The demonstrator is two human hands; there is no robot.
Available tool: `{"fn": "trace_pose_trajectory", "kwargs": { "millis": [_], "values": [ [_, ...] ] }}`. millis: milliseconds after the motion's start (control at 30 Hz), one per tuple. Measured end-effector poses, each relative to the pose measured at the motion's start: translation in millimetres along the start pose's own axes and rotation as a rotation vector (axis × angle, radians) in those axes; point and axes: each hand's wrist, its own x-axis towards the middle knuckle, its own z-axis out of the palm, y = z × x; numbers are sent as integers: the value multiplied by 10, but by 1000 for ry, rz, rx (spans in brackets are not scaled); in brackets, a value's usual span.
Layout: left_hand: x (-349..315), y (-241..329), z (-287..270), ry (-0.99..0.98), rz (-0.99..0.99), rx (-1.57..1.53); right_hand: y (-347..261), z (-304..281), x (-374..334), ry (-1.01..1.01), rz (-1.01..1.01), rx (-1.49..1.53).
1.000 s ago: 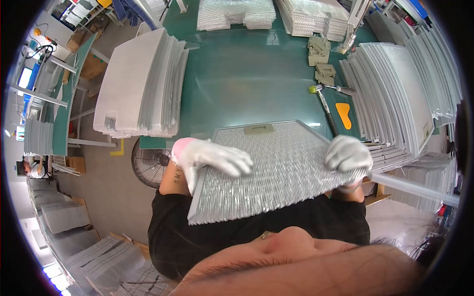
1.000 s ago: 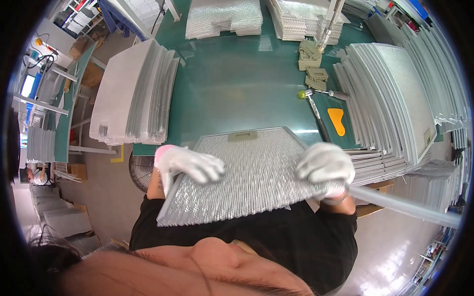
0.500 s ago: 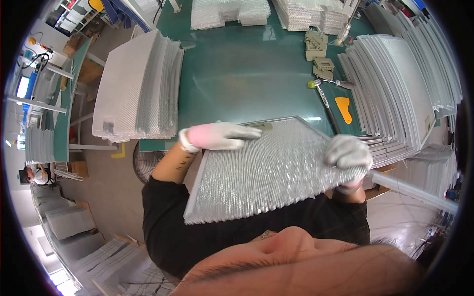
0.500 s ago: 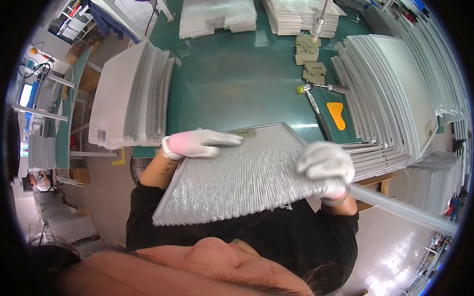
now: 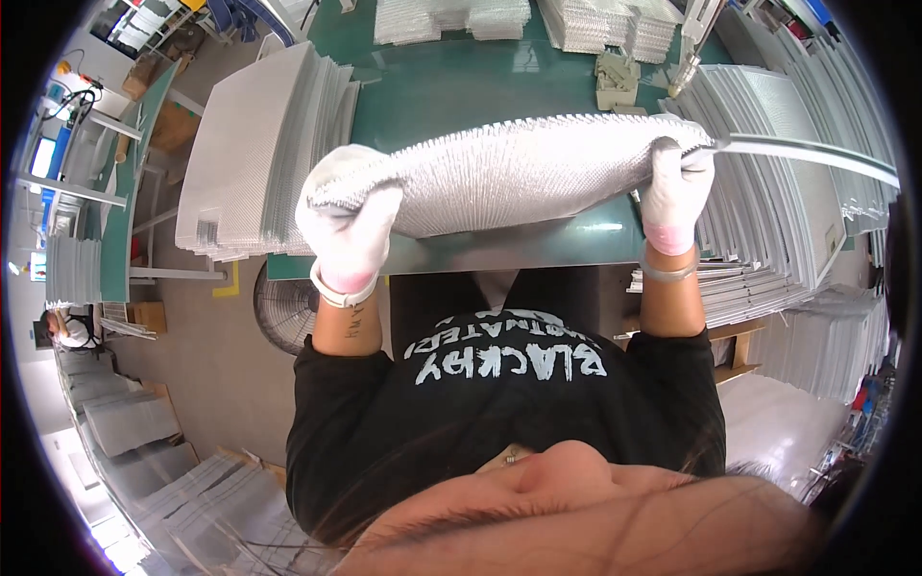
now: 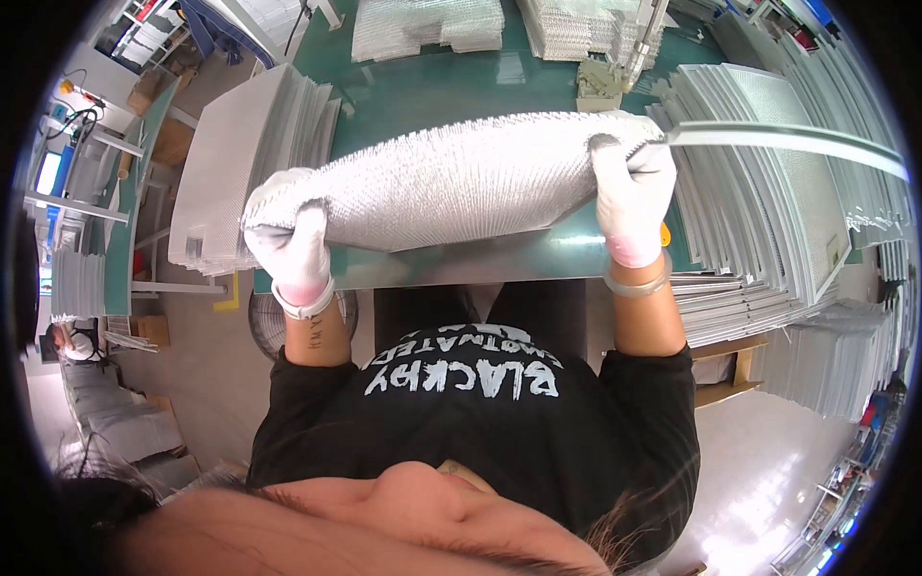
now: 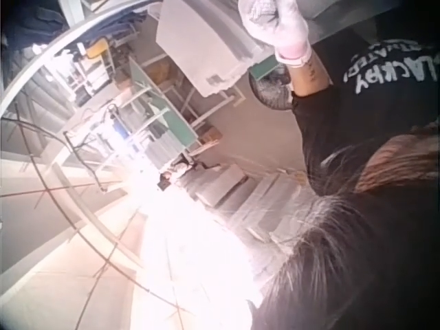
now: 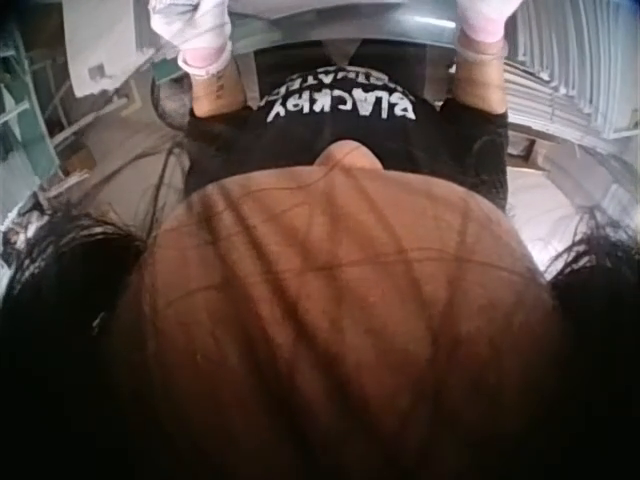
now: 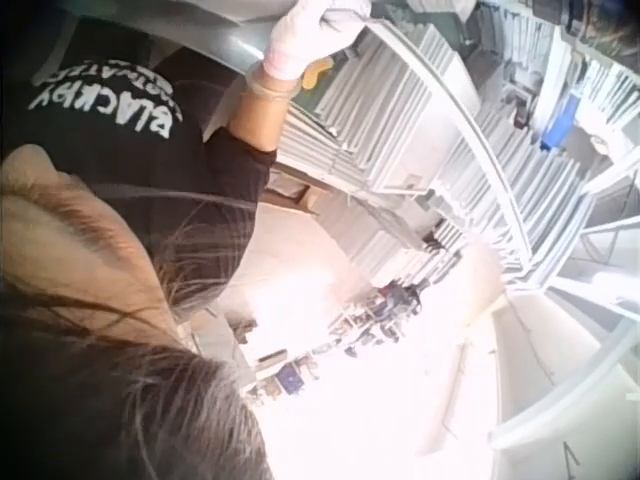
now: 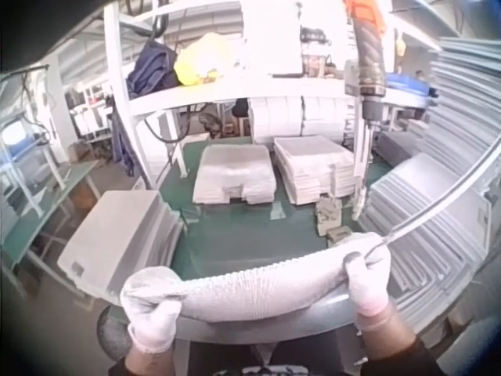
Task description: Assembling metal mesh air filters by fitting mesh into frames and securing them with tools.
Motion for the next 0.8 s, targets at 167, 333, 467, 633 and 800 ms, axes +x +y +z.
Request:
{"fn": "trace_pose_trajectory", "kwargs": {
  "millis": [167,333,467,633,800],
  "values": [
    [80,-94,45,138,-76,53,748,120,-676,14,-178,-324],
    [193,-208,86,223,-218,26,1168,302,-1124,-22,-152,-967],
    [234,-296,94,289,-251,-86,1143,302,-980,-13,-181,-918],
    [157,-361,-73,244,-227,41,318,17,-8,-70,39,-207],
    [157,-156,73,180,-180,-94,-33,107,314,31,14,-67]
  ]
}}
